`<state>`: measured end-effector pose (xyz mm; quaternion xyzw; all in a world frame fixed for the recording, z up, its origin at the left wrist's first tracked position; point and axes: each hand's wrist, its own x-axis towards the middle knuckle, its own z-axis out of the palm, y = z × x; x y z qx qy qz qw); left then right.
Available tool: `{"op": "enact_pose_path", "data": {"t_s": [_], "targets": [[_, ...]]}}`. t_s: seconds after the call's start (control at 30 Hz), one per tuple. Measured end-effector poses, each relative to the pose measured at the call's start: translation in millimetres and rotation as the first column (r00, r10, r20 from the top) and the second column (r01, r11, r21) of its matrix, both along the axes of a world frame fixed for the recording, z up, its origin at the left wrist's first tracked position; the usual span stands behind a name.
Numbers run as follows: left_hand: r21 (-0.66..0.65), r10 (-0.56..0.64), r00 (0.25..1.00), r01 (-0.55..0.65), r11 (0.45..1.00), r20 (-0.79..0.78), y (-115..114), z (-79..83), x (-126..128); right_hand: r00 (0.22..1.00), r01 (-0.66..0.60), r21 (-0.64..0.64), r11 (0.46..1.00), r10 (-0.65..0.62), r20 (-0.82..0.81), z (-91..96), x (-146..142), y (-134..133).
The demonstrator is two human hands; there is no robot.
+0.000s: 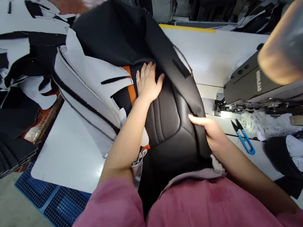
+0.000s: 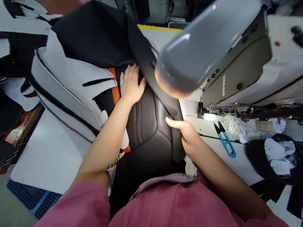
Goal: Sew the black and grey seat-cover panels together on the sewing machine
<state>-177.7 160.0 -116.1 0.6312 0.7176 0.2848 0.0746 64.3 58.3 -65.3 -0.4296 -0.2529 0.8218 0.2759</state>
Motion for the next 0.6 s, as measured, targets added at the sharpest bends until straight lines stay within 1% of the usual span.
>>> {"op": "enact_pose_path", "data": {"t_s": [0.03,0.1,0.17,0.23,0.27,0.33,0.37,0.4,0.43,0.47,0.5,0.53,0.6], "targets": [[-0.021,-0.029,0.999,0.028,0.999,-0.046,-14,3.4,2,0.999,-0.049,0.066,0.997,0.048,0.009,3.5,10,1],[-0.063,-0.103,0.988,0.096,0.993,-0.118,-44,9.8,10,0.991,-0.134,0.206,0.969,0.127,0.046,12.0,28,5],[-0.087,-0.185,0.973,0.174,0.981,-0.135,-72,13.6,28,0.991,-0.128,0.301,0.945,0.107,0.086,21.4,33,15],[-0.085,-0.239,0.963,0.230,0.969,-0.125,-93,13.8,52,0.992,-0.080,0.348,0.934,0.039,0.122,28.7,22,34],[-0.081,-0.262,0.957,0.254,0.964,-0.121,-100,12.7,65,0.989,-0.074,0.364,0.928,0.023,0.144,30.3,11,45],[-0.077,-0.326,0.938,0.319,0.945,-0.115,-108,9.7,86,0.974,-0.130,0.343,0.930,0.056,0.218,27.7,-15,69],[-0.077,-0.359,0.928,0.352,0.933,-0.104,-110,8.5,92,0.957,-0.159,0.306,0.939,0.070,0.282,23.6,-26,80],[-0.074,-0.390,0.917,0.385,0.920,-0.082,-110,8.2,96,0.938,-0.160,0.253,0.954,0.068,0.340,18.3,-35,90],[-0.056,-0.402,0.914,0.400,0.915,-0.048,-110,8.9,96,0.925,-0.132,0.203,0.970,0.047,0.378,12.1,-42,97],[-0.018,-0.381,0.924,0.381,0.924,-0.003,-110,10.6,94,0.920,-0.087,0.163,0.983,0.017,0.391,5.8,-45,102],[0.036,-0.326,0.944,0.324,0.945,0.049,-109,13.0,90,0.924,-0.040,0.135,0.990,-0.015,0.383,-0.2,-45,103],[0.093,-0.249,0.963,0.240,0.966,0.104,-108,15.7,84,0.934,-0.001,0.121,0.993,-0.042,0.354,-5.8,-43,102],[0.184,-0.107,0.976,0.072,0.980,0.188,-106,20.3,72,0.963,0.035,0.129,0.991,-0.068,0.260,-14.9,-37,93]]}}
